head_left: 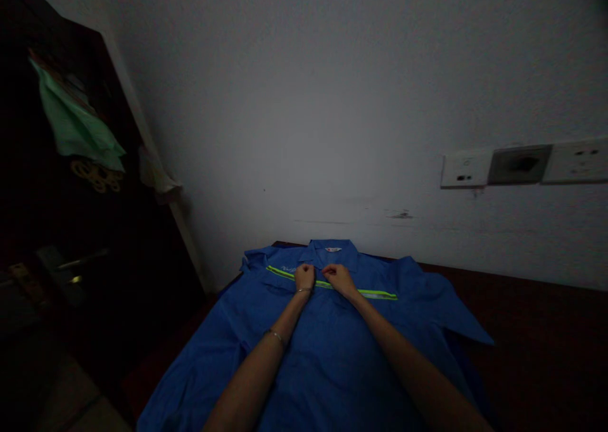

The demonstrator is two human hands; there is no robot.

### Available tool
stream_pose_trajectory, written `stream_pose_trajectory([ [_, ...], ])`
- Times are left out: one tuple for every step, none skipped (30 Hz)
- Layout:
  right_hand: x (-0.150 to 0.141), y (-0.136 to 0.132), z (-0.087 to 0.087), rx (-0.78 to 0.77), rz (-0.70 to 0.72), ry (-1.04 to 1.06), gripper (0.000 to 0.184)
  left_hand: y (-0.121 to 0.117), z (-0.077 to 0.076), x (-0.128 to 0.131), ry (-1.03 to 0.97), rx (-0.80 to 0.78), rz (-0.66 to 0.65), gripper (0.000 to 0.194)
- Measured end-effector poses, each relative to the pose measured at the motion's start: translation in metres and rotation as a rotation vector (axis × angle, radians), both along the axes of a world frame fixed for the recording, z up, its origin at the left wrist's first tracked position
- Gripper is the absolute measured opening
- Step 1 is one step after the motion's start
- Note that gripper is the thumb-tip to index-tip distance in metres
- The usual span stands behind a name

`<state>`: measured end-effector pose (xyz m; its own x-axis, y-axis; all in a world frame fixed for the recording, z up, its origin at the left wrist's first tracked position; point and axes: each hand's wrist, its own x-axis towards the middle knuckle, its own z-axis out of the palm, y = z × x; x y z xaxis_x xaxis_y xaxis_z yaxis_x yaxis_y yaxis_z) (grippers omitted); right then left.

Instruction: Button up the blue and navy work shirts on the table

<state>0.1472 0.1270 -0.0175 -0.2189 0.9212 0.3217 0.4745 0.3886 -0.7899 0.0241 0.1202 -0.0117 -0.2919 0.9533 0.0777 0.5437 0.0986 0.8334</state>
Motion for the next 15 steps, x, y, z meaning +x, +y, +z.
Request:
stream_pose_trajectory([
  [0.001, 0.0, -0.003, -0.011, 0.013, 0.015, 0.023, 0.001, -0.003, -0.001, -0.019, 0.011, 0.022, 0.026],
  [0.003, 0.0, -0.005, -0.021, 0.028, 0.028, 0.023, 0.002, -0.006, -0.003, -0.039, 0.022, 0.045, 0.026],
  [0.004, 0.0, -0.006, -0.03, 0.043, 0.039, 0.023, 0.004, -0.008, -0.004, -0.059, 0.03, 0.062, 0.025],
  [0.005, 0.001, -0.007, -0.04, 0.058, 0.045, 0.024, 0.005, -0.01, -0.005, -0.079, 0.031, 0.072, 0.025],
  [0.006, 0.001, -0.007, -0.05, 0.072, 0.048, 0.024, 0.006, -0.011, -0.007, -0.099, 0.027, 0.076, 0.023],
  [0.006, 0.002, -0.007, -0.06, 0.083, 0.047, 0.024, 0.007, -0.012, -0.008, -0.119, 0.017, 0.076, 0.022],
  [0.006, 0.002, -0.007, -0.07, 0.093, 0.044, 0.024, 0.008, -0.011, -0.009, -0.14, -0.001, 0.069, 0.02],
  [0.005, 0.003, -0.007, -0.079, 0.102, 0.04, 0.024, 0.008, -0.01, -0.01, -0.161, -0.026, 0.056, 0.019],
  [0.005, 0.003, -0.007, -0.088, 0.11, 0.034, 0.024, 0.008, -0.008, -0.012, -0.182, -0.056, 0.037, 0.018],
  [0.004, 0.003, -0.007, -0.095, 0.118, 0.029, 0.024, 0.008, -0.005, -0.013, -0.2, -0.09, 0.014, 0.017],
  [0.004, 0.003, -0.006, -0.102, 0.128, 0.024, 0.024, 0.008, -0.002, -0.015, -0.215, -0.125, -0.014, 0.016],
  [0.004, 0.002, -0.006, -0.108, 0.139, 0.019, 0.024, 0.007, 0.001, -0.016, -0.225, -0.16, -0.045, 0.015],
  [0.004, 0.002, -0.006, -0.112, 0.149, 0.016, 0.024, 0.006, 0.003, -0.017, -0.229, -0.192, -0.076, 0.015],
  [0.004, 0.002, -0.005, -0.115, 0.158, 0.015, 0.024, 0.005, 0.005, -0.019, -0.227, -0.22, -0.105, 0.015],
  [0.005, 0.001, -0.004, -0.116, 0.167, 0.013, 0.024, 0.004, 0.006, -0.019, -0.221, -0.24, -0.131, 0.017],
])
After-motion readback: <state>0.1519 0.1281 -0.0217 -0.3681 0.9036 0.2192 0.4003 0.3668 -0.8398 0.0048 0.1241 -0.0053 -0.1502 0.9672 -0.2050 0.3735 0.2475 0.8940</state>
